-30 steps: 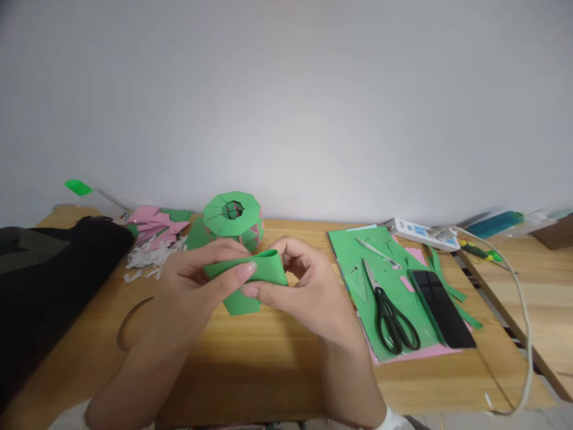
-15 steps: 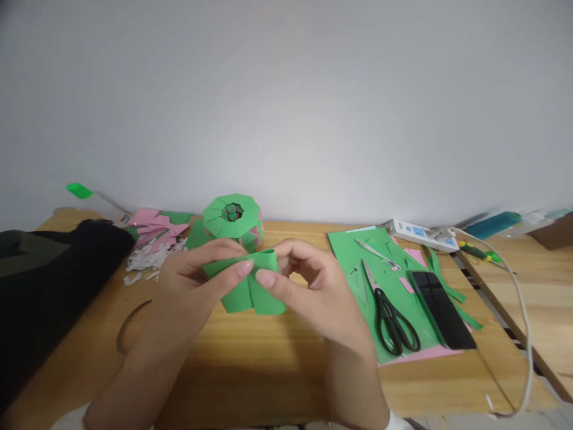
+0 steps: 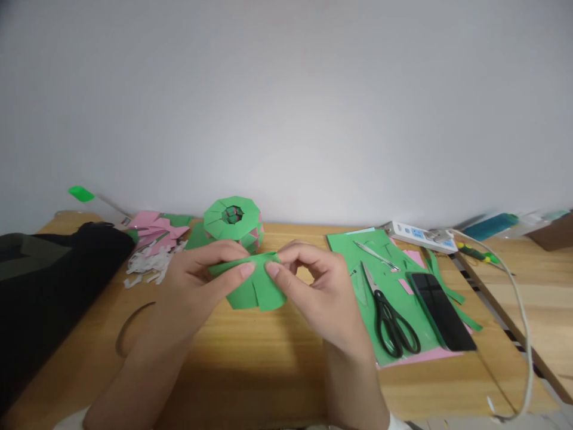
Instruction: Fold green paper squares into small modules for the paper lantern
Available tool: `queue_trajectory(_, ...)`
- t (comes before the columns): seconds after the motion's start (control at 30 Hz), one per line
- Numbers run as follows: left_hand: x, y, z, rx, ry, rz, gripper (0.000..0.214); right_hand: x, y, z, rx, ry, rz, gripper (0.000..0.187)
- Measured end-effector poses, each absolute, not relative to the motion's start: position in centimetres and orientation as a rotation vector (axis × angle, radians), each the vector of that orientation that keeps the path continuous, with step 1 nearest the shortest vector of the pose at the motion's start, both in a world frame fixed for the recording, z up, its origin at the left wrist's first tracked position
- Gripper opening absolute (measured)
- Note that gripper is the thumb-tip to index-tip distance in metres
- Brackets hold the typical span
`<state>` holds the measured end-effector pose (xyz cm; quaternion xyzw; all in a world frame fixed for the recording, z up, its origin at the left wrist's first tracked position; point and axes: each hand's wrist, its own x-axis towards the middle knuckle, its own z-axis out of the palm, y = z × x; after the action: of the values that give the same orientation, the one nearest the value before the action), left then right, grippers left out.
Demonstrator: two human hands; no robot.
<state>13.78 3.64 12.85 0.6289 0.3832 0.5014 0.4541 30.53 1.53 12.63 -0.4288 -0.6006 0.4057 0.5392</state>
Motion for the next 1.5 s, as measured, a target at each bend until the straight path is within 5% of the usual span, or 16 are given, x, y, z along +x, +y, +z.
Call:
queue_trajectory(0.63,13.9,4.2,12.1,1.600,0.972,1.415,0.014,30.6,1.9,12.5,-1.033,-1.350,0.910,0.011)
queue_trajectory(0.93,13.7,4.3,12.7,1.707,0.877,1.171,0.002,31.3,1.8,13.4,-1.061,-1.664,0.888,0.011)
queue_trajectory(1.5,13.4,4.6,12.5,1.793,0.767,1.197,0.013,31.1,1.1,14.2,-1.096,-1.830,0.646,0.010)
